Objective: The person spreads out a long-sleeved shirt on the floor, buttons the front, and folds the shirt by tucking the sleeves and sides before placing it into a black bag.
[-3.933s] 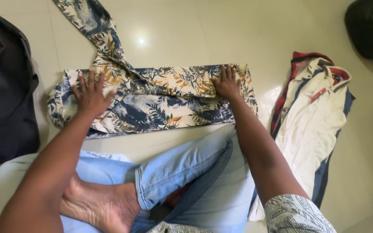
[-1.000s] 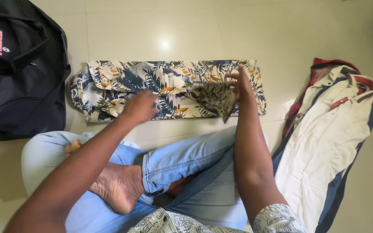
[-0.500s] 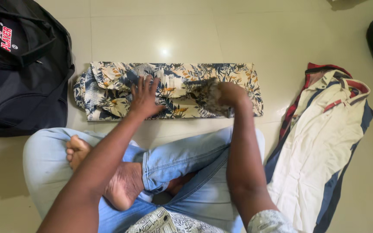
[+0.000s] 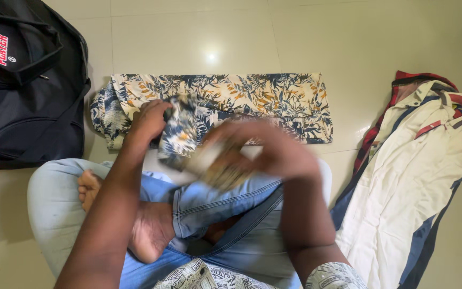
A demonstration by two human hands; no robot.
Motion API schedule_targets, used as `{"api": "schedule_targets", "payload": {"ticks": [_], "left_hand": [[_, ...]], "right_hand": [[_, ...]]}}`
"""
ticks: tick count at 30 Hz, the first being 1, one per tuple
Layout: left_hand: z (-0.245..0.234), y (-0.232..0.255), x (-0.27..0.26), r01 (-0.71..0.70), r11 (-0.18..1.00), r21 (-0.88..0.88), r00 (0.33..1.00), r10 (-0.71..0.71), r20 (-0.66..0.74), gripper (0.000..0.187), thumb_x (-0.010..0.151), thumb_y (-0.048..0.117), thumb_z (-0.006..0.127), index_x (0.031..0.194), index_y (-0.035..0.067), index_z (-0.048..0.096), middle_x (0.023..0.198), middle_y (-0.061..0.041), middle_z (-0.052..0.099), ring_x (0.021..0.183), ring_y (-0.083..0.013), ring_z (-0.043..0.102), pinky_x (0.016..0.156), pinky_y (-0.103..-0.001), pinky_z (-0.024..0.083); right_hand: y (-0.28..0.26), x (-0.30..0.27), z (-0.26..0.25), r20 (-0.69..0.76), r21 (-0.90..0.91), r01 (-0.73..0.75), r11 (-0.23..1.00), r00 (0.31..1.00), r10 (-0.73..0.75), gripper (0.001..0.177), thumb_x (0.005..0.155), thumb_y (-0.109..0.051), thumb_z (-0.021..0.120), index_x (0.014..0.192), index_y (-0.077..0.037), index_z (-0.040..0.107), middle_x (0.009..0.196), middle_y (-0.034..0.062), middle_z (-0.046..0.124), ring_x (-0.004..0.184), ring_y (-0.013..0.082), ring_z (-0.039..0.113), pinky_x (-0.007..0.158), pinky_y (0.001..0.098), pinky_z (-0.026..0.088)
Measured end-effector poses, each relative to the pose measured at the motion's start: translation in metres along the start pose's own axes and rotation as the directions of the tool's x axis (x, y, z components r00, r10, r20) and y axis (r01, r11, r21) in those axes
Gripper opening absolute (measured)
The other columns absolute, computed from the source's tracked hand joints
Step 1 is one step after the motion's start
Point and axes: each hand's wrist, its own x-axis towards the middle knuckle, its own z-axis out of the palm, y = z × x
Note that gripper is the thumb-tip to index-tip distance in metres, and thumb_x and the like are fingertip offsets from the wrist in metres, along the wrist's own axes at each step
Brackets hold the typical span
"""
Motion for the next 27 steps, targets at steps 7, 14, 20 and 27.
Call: {"api": "schedule_targets", "payload": {"ticks": [7, 14, 20, 27], "left_hand": [[-0.039, -0.012, 0.026, 0.429, 0.901, -0.065, 0.807, -0.35, 0.475, 0.041, 0.091, 0.015, 0.056, 0.129, 0.019, 0.071, 0.123, -0.013, 0.072, 0.111, -0.0344, 0.068, 0.097, -0.048, 0.051], [-0.054, -0.017, 0.047, 0.194, 0.98, 0.05, 0.861, -0.195, 0.469, 0.032, 0.09, 0.037, 0.075, 0.111, 0.013, 0.075, 0.109, -0.013, 0.077, 0.106, -0.0313, 0.069, 0.111, -0.052, 0.035], [-0.02, -0.054, 0.067, 0.443, 0.886, -0.136, 0.842, -0.359, 0.404, 0.017, 0.098, 0.025, 0.069, 0.109, 0.015, 0.077, 0.106, -0.011, 0.076, 0.099, -0.0307, 0.071, 0.09, -0.046, 0.052], [0.01, -0.081, 0.071, 0.324, 0.912, -0.251, 0.939, -0.278, 0.202, 0.016, 0.101, 0.021, 0.069, 0.111, 0.009, 0.073, 0.103, -0.013, 0.075, 0.094, -0.0305, 0.07, 0.085, -0.043, 0.053]], "right_hand": [[0.127, -0.068, -0.125, -0.779, 0.172, -0.343, 0.924, 0.526, 0.34, 0.053, 0.097, 0.008, 0.063, 0.144, -0.01, 0.046, 0.106, 0.0143, 0.072, 0.088, 0.0139, 0.071, 0.069, 0.024, 0.055], [0.217, -0.1, -0.143, -0.771, 0.053, -0.828, 0.558, 0.321, 0.55, 0.062, 0.09, 0.007, 0.065, 0.146, -0.015, 0.049, 0.104, 0.0158, 0.071, 0.079, 0.0164, 0.067, 0.056, 0.0325, 0.049], [0.243, -0.126, -0.153, -0.674, 0.027, -0.844, 0.536, 0.381, 0.633, 0.077, 0.078, 0.013, 0.074, 0.146, -0.015, 0.049, 0.105, 0.0171, 0.071, 0.091, 0.0186, 0.07, 0.072, 0.03, 0.057], [0.27, -0.144, -0.18, -0.787, 0.337, -0.671, 0.661, 0.184, 0.589, 0.063, 0.084, 0.008, 0.07, 0.14, -0.012, 0.049, 0.099, 0.0121, 0.072, 0.086, 0.0179, 0.072, 0.068, 0.0321, 0.059]]}}
